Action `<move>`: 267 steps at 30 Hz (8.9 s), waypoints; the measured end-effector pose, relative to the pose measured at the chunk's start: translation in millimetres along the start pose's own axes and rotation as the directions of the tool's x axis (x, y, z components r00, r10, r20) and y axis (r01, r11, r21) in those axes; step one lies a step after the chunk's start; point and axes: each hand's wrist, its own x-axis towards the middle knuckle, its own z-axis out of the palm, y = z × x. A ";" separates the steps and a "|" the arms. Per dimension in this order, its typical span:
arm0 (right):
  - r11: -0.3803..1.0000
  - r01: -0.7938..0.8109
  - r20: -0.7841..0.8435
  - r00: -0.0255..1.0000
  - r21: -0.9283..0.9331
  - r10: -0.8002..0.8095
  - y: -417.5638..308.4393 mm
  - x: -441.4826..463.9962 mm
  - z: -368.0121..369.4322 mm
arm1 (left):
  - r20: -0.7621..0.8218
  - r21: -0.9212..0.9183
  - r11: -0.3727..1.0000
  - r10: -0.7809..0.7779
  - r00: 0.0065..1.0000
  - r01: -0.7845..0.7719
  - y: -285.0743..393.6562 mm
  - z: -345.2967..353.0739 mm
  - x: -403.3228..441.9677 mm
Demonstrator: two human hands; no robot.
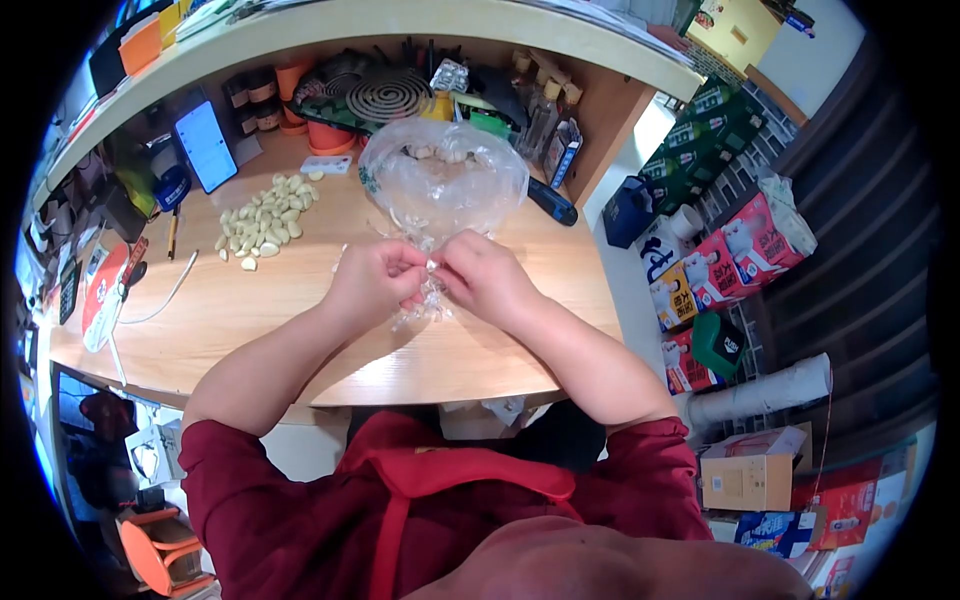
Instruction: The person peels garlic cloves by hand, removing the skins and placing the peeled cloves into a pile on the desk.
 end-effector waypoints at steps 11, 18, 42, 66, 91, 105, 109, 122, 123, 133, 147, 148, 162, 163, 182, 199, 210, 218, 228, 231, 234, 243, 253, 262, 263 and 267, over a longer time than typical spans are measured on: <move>0.999 -0.048 0.019 0.999 0.023 0.048 -10.0 1.0 -5.0 | 0.006 0.057 0.993 0.098 0.995 -0.099 -8.6 -2.3 2.7; 0.978 -0.154 0.059 0.987 0.142 0.147 -9.9 2.3 -0.3 | -0.026 0.209 0.953 0.231 0.973 -0.221 -16.4 -6.5 7.0; 0.985 -0.101 0.015 0.995 0.140 0.100 -0.4 2.5 2.3 | -0.001 0.035 0.960 0.278 0.961 -0.278 -11.2 -7.5 10.3; 0.835 -0.369 0.159 0.930 0.408 0.333 -0.6 1.0 3.9 | -0.009 0.056 0.954 0.295 0.956 -0.294 -18.1 -7.4 8.2; -0.129 -0.337 0.348 0.747 0.933 0.567 15.6 11.6 -15.3 | 0.125 0.664 0.484 0.680 0.722 -0.570 -24.8 -30.3 30.0; -0.135 -0.537 0.520 0.675 0.833 0.523 8.1 12.7 -20.9 | 0.162 0.852 0.473 0.172 0.972 -0.226 19.3 -84.9 13.9; -0.090 -0.545 0.511 0.700 0.834 0.500 10.7 8.6 -15.9 | 0.246 0.864 0.409 0.164 0.955 -0.293 -1.7 -79.8 19.5; 0.841 -0.331 0.352 0.918 0.428 0.182 -6.0 -3.6 -0.6 | 0.190 0.534 0.771 0.290 0.938 -0.346 18.0 -7.7 -7.0; 0.887 -0.323 0.381 0.905 0.331 0.188 -8.8 -3.0 -1.3 | 0.196 0.531 0.769 0.298 0.934 -0.357 16.7 -3.5 -9.1; 0.945 -0.280 0.321 0.922 0.168 0.217 -23.9 -7.4 2.5 | 0.235 0.450 0.806 0.308 0.922 -0.384 6.0 10.6 -18.5; 0.942 -0.269 0.255 0.943 0.202 0.215 -35.9 -14.7 5.4 | 0.286 0.409 0.756 0.425 0.859 -0.510 -1.3 12.5 -23.3; 0.948 -0.244 0.250 0.949 0.203 0.190 -36.1 -15.2 4.9 | 0.288 0.402 0.761 0.422 0.860 -0.508 0.7 14.1 -24.8; 0.743 -0.366 0.251 0.930 0.560 0.268 -23.9 -6.1 5.9 | 0.276 0.386 0.658 0.586 0.762 -0.646 9.7 5.6 -14.3; 0.723 -0.363 0.233 0.932 0.588 0.278 -21.6 -5.6 8.4 | 0.278 0.416 0.632 0.597 0.753 -0.654 7.8 3.2 -11.5; 0.155 -0.614 0.512 0.751 0.774 0.418 -3.5 1.4 -4.1 | 0.143 0.915 0.360 0.139 0.980 -0.184 8.8 -53.3 17.9; 0.079 -0.691 0.597 0.670 0.718 0.441 -13.3 -0.6 3.2 | 0.431 0.512 0.367 0.673 0.602 -0.777 8.7 -2.5 -7.9; -0.014 -0.739 0.688 0.619 0.673 0.379 -12.2 0.5 -4.7 | 0.251 0.503 0.496 0.700 0.669 -0.708 5.3 -3.6 -8.2; 0.804 -0.387 0.137 0.920 0.451 0.366 -3.8 -2.7 6.2 | -0.033 0.181 0.912 0.379 0.925 -0.368 -12.7 -14.7 8.1; 0.940 -0.292 0.086 0.956 0.179 0.281 -14.9 -3.9 -1.2 | -0.041 0.050 0.967 0.250 0.967 -0.248 -0.3 0.9 -5.3; 0.940 -0.289 0.066 0.957 0.179 0.282 -18.0 -2.9 -2.1 | -0.030 0.015 0.966 0.260 0.965 -0.259 0.0 2.0 -5.2; 0.935 -0.298 0.062 0.955 0.191 0.291 -16.9 -3.3 3.2 | -0.030 -0.012 0.965 0.263 0.964 -0.264 -0.8 3.9 -5.0; 0.948 -0.244 0.084 0.969 0.207 0.231 -18.0 -4.8 9.9 | -0.014 -0.063 0.977 0.204 0.979 -0.205 -3.6 3.1 -2.1; 0.913 -0.226 -0.007 0.970 0.341 0.242 -16.0 -4.7 2.8 | -0.089 0.009 0.965 0.263 0.961 -0.264 -10.7 -9.8 3.0; 0.806 -0.378 0.274 0.921 0.455 0.277 -1.5 1.2 -3.1 | 0.135 0.463 0.588 0.693 0.708 -0.663 6.1 -13.2 9.2; 0.755 -0.426 0.332 0.898 0.499 0.287 -2.8 1.3 -4.3 | 0.154 0.407 0.642 0.653 0.742 -0.649 9.6 -10.7 4.6; 0.641 -0.481 0.351 0.876 0.599 0.330 -4.2 0.2 2.5 | 0.117 0.352 0.729 0.589 0.800 -0.588 -6.1 -11.7 6.7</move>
